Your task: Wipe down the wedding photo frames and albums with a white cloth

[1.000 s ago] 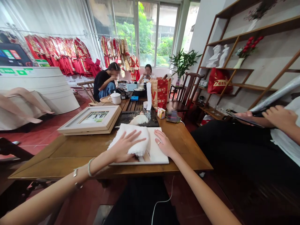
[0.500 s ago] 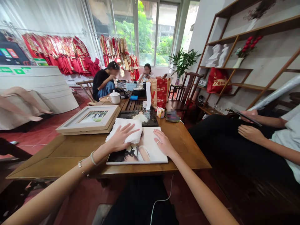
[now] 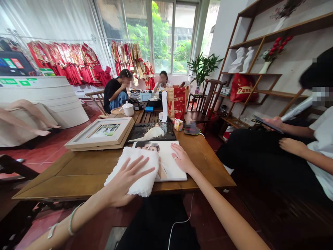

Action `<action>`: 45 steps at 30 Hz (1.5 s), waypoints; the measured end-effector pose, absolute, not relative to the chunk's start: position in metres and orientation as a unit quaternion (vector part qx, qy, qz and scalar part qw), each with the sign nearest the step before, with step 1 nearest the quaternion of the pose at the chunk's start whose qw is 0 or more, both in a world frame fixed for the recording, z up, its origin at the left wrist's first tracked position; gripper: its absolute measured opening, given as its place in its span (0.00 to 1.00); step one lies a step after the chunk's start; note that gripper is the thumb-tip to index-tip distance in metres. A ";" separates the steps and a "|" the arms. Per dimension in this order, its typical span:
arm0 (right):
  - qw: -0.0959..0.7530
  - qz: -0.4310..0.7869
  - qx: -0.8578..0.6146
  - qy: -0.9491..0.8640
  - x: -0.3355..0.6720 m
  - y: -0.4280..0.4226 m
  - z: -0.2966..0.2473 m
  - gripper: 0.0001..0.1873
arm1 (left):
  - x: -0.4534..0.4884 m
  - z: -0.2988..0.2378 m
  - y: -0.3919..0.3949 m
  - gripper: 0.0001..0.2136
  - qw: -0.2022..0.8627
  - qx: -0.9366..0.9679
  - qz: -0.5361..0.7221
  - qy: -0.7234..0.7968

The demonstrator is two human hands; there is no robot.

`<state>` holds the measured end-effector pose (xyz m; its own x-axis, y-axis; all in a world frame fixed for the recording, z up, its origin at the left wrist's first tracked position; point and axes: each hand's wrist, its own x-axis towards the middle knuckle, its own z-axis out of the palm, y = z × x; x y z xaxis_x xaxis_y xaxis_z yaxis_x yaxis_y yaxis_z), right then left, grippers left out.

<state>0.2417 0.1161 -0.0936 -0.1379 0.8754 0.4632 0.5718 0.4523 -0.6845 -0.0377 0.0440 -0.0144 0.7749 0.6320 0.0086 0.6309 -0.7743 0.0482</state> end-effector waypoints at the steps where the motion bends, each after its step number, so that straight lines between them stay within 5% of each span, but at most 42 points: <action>1: 0.433 0.175 -0.493 -0.734 0.242 0.116 -0.094 0.20 | -0.036 -0.014 0.051 0.40 0.020 0.942 0.012 0.336; 16: 0.430 0.185 -0.494 -0.733 0.242 0.115 -0.091 0.21 | 0.003 -0.017 0.163 0.28 -0.040 0.910 0.050 0.409; 34: 0.427 0.183 -0.487 -0.740 0.242 0.113 -0.091 0.21 | -0.005 -0.019 0.018 0.42 0.031 0.914 0.011 0.405; 45: 0.436 0.181 -0.475 -0.743 0.242 0.112 -0.089 0.21 | 0.040 -0.015 0.131 0.29 -0.011 0.901 0.040 0.433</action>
<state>0.2418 0.1125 -0.0890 -0.1693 0.8627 0.4765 0.5478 0.4843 -0.6822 0.0401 0.1310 -0.0150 0.6226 0.7783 0.0817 0.7800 -0.6256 0.0158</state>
